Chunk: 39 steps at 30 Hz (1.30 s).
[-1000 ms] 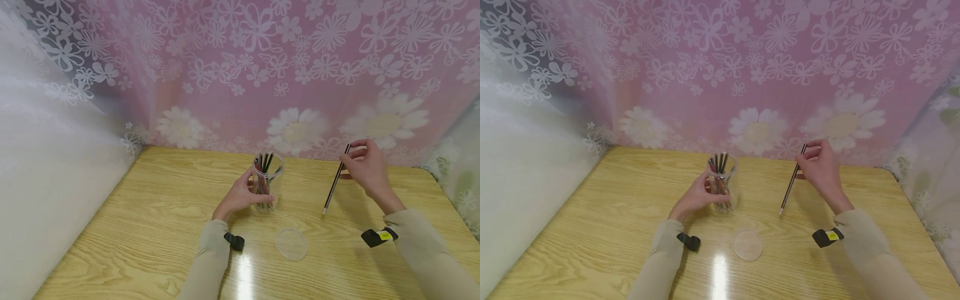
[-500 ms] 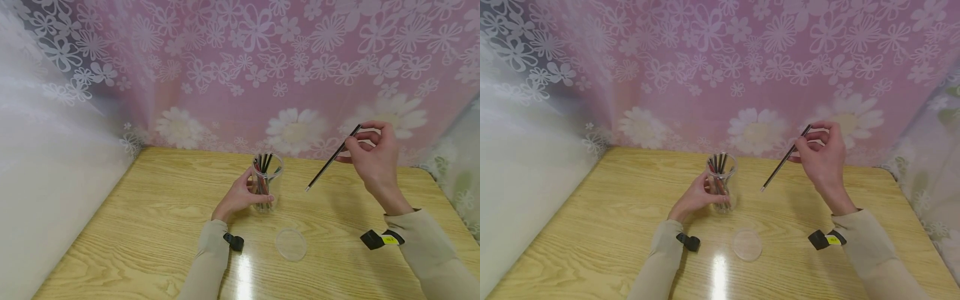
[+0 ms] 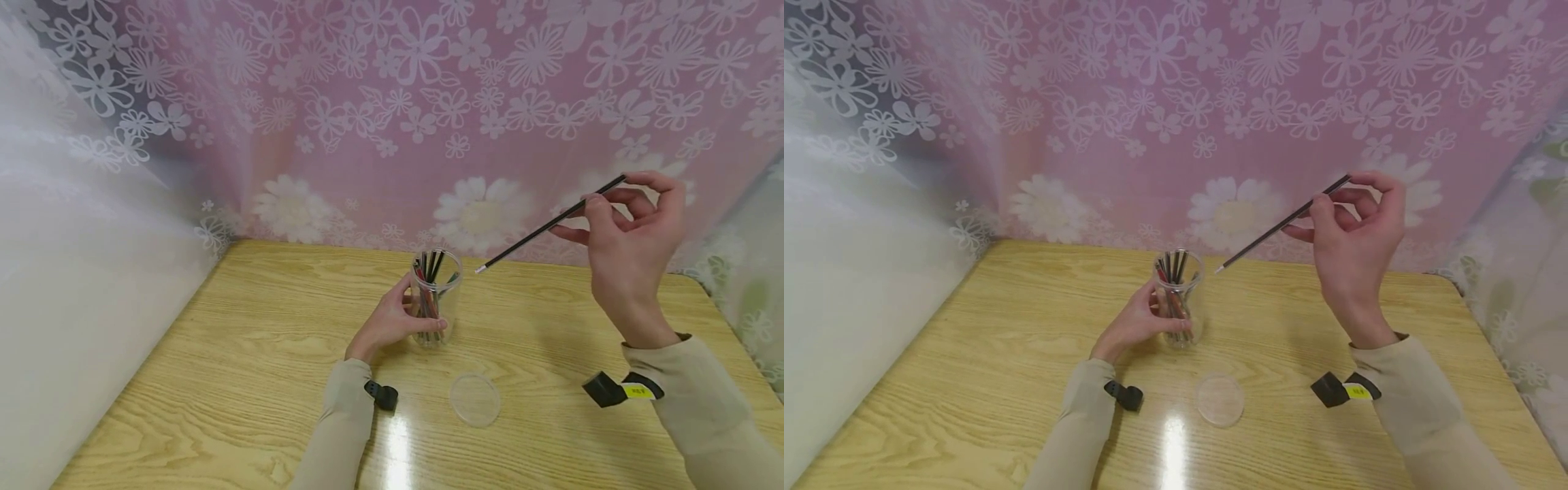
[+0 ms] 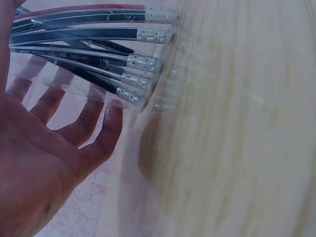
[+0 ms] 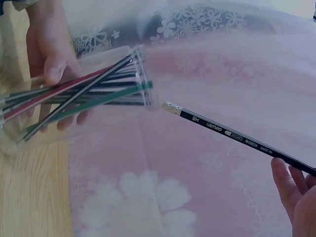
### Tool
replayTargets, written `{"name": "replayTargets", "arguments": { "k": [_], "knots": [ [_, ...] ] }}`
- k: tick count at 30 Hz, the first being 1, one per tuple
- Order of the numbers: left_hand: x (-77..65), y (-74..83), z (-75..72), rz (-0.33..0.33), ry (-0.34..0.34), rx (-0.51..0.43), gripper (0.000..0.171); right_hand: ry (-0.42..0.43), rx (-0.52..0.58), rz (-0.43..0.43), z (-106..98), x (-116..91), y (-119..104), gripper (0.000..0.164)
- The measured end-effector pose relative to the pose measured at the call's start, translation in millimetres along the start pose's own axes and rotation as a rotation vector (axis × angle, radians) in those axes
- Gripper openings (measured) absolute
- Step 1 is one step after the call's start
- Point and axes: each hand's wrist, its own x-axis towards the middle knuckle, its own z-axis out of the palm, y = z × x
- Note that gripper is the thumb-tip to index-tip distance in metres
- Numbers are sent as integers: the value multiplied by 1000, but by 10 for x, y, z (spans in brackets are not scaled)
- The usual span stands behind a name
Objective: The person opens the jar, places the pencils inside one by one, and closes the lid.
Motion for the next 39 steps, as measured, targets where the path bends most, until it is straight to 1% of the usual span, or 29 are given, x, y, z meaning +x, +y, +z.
{"name": "replayTargets", "arguments": {
  "k": [5, 9, 13, 16, 21, 25, 32, 35, 39],
  "knots": [
    [-7, -2, 2, -1, -2, -5, 102, 21, 45, 14, 109, 12, -24, 33],
    [-7, 2, 3, -4, -4, -5, 103, 14, 40, 44, 202, 5, -1, 33],
    [-6, 13, 0, -13, -5, -12, 104, -12, 39, 55, 292, -10, 67, 32],
    [-5, 18, -1, -19, -8, -23, 103, -48, 34, 64, 341, -31, 135, 31],
    [-5, 21, 0, -20, -8, -26, 101, -111, -6, 75, 404, -73, 235, 31],
    [-6, 28, 2, -18, -6, -27, 101, -148, -26, 94, 453, -96, 290, 30],
    [-4, 29, 3, -19, -5, -28, 100, -215, -118, 124, 537, -120, 324, 31],
    [-6, 29, 4, -16, -3, -22, 99, -264, -160, 112, 561, -124, 332, 31],
    [-1, 26, 4, -18, -2, -17, 102, -349, -209, 73, 581, -130, 344, 33]
  ]
}}
